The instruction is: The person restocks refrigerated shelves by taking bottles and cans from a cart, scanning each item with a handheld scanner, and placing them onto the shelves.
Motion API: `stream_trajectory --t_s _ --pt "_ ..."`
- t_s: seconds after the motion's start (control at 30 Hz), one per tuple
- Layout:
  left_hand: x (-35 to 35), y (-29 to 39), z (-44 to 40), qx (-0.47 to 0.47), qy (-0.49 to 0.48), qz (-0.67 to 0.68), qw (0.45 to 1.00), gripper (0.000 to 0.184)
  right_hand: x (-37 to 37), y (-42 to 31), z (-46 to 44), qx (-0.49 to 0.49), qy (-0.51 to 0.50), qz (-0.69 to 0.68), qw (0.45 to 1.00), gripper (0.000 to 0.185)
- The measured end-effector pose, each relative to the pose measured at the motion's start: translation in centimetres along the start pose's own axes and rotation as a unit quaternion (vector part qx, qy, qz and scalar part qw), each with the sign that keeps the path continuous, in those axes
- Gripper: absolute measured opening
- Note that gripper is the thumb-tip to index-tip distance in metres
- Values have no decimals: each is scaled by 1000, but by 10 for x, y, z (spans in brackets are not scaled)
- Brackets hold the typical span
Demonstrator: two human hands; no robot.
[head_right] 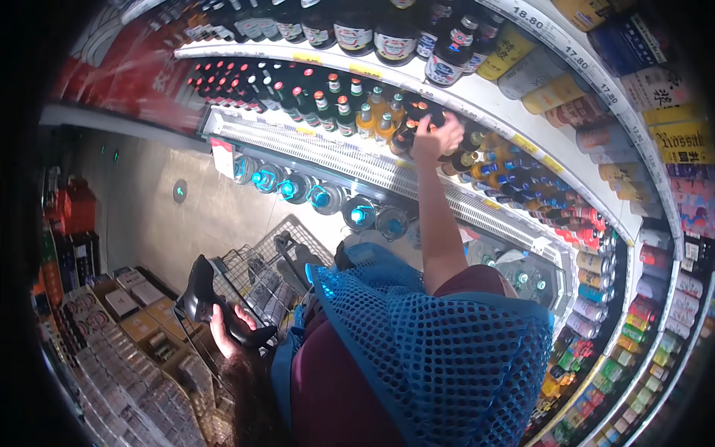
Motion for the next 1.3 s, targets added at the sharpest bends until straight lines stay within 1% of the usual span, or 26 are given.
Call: stream_trajectory --t_s 0.07,0.13,0.2,0.27,0.3,0.33,0.37,0.4,0.43,0.47,0.53,0.57,0.6,0.67,0.7,0.73,0.8,0.83,0.87,0.9,0.97,1.1,1.2,1.23,1.27,1.3 --pt "-17 -4 7 0 9 12 1000 35 4 4 39 -36 -77 30 996 30" --pt "-37 -9 17 -10 10 24 1000 36 35 11 85 -88 -274 -135 948 12" --pt "-59 -6 42 13 27 46 998 37 59 -2 164 -378 -299 -100 871 13" --pt "-88 -15 61 19 63 89 994 38 65 5 206 -356 -330 -282 828 21" --pt "-102 -19 69 25 18 77 997 37 76 -2 225 -330 -452 -170 811 22" --pt "-111 -20 82 34 37 86 995 37 75 -13 242 -297 -560 -50 772 23" --pt "-116 -20 98 44 56 97 993 36 62 -23 257 -258 -650 72 711 25" --pt "-123 -21 113 55 77 108 990 36 41 -38 266 -243 -674 110 688 28" --pt "-139 -25 128 56 140 90 985 38 19 -53 278 -253 -678 95 683 28" --pt "-152 -32 136 55 135 114 983 35 2 -64 293 -263 -683 80 677 29" --pt "-182 -50 156 53 135 160 976 31 -20 -76 336 -315 -713 104 618 31" --pt "-189 -50 168 94 142 160 972 31 -38 -85 354 -338 -736 85 581 32" --pt "-198 -55 179 90 149 182 968 31 -46 -91 377 -370 -737 57 563 39" --pt "-204 -55 204 100 186 149 966 40 -73 -111 397 -327 -689 -91 641 43" --pt "-210 -56 215 117 184 166 962 37 -80 -123 407 -316 -680 -122 650 44" --pt "-220 -59 224 134 191 173 957 35 -90 -142 417 -307 -674 -152 655 44" --pt "-233 -63 247 139 244 163 946 35 -121 -186 421 -328 -620 -252 667 31" --pt "-240 -65 260 140 290 167 932 35 -145 -212 418 -319 -614 -302 656 26" --pt "-249 -75 270 139 314 222 913 23 -161 -232 422 -328 -612 -309 650 22" --pt "-254 -83 279 142 330 245 901 22 -173 -253 427 -364 -593 -330 638 17" --pt "-257 -93 291 148 358 280 878 22 -189 -286 448 -405 -578 -375 601 9" --pt "-261 -103 304 163 428 299 837 22 -208 -333 523 -481 -620 -404 470 13" --pt "-264 -113 309 166 466 320 808 21 -205 -337 609 -567 -703 -255 344 22" --pt "-262 -114 308 166 482 322 798 21 -198 -336 639 -611 -698 -223 299 28" --pt "-260 -117 307 165 496 324 788 21 -184 -328 670 -654 -697 -141 259 39" --pt "-259 -122 306 158 512 324 780 23 -174 -327 695 -706 -648 -156 240 49"
Point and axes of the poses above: each hand's wrist, its own z-axis away from the middle knuckle, its own x-axis out of the palm, y = z × x, the point moved 8 cm from there along -z, towards the middle knuckle, and after that the axes turned 7 degrees about z, right-handed, at the moved point
